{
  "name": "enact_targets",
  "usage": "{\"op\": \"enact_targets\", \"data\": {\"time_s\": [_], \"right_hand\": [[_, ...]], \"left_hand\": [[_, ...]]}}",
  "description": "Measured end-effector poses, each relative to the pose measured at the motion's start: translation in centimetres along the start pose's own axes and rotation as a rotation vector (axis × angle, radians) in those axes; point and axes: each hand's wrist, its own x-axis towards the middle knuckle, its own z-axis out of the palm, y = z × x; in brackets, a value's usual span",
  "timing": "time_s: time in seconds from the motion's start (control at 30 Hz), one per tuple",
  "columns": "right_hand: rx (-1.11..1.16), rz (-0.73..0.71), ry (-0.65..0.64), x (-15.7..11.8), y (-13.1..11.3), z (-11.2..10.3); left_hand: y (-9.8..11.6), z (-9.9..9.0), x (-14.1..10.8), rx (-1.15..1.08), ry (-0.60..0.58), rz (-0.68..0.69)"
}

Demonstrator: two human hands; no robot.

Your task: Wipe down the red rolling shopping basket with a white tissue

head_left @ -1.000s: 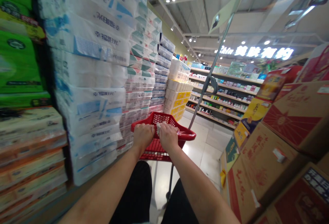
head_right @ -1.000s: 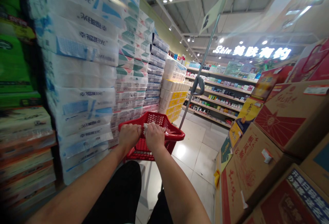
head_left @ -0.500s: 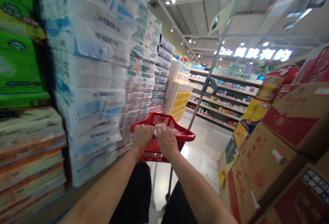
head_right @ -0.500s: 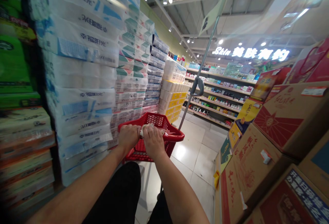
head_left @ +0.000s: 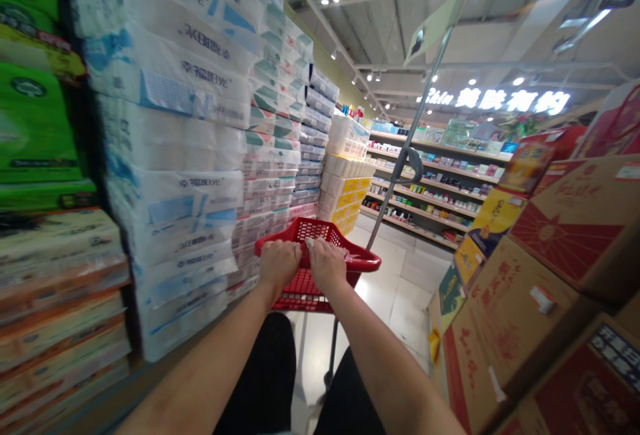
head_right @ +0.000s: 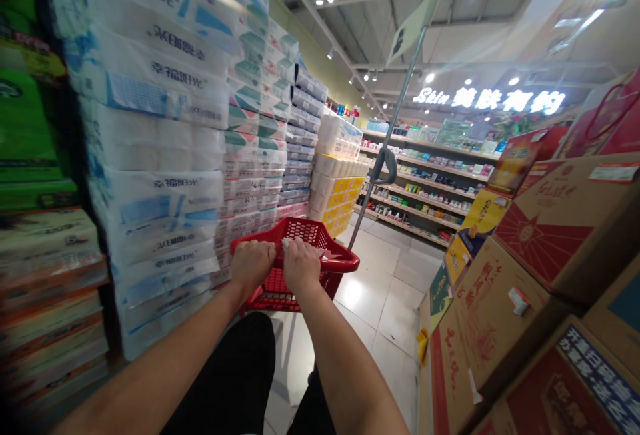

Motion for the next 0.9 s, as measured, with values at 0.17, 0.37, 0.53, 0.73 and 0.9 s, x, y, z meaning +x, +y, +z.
{"op": "enact_targets", "data": {"time_s": [0.17,0.37,0.53,0.73,0.9], "right_hand": [[-0.059,-0.068,0.042,-0.6,0.2,0.5],[-0.144,-0.297,0.108,-2.9,1.6,2.1],[-0.085,-0.203,0.093,-2.4,1.1,1.7],[-0.010,0.137,-0.093,1.2,0.1,-0.2],[-0.044,0.107,-0.037,1.1,0.4,0.1]], "left_hand": [[0.0,0.1,0.0,0.004,0.024,-0.008],[-0.1,0.0,-0.2,-0.015,0.024,0.001],[-0.2,0.0,-0.2,-0.022,0.026,0.007],[-0.1,0.1,-0.1,-0.008,0.031,-0.001],[0.0,0.1,-0.2,0.007,0.043,0.004]]}}
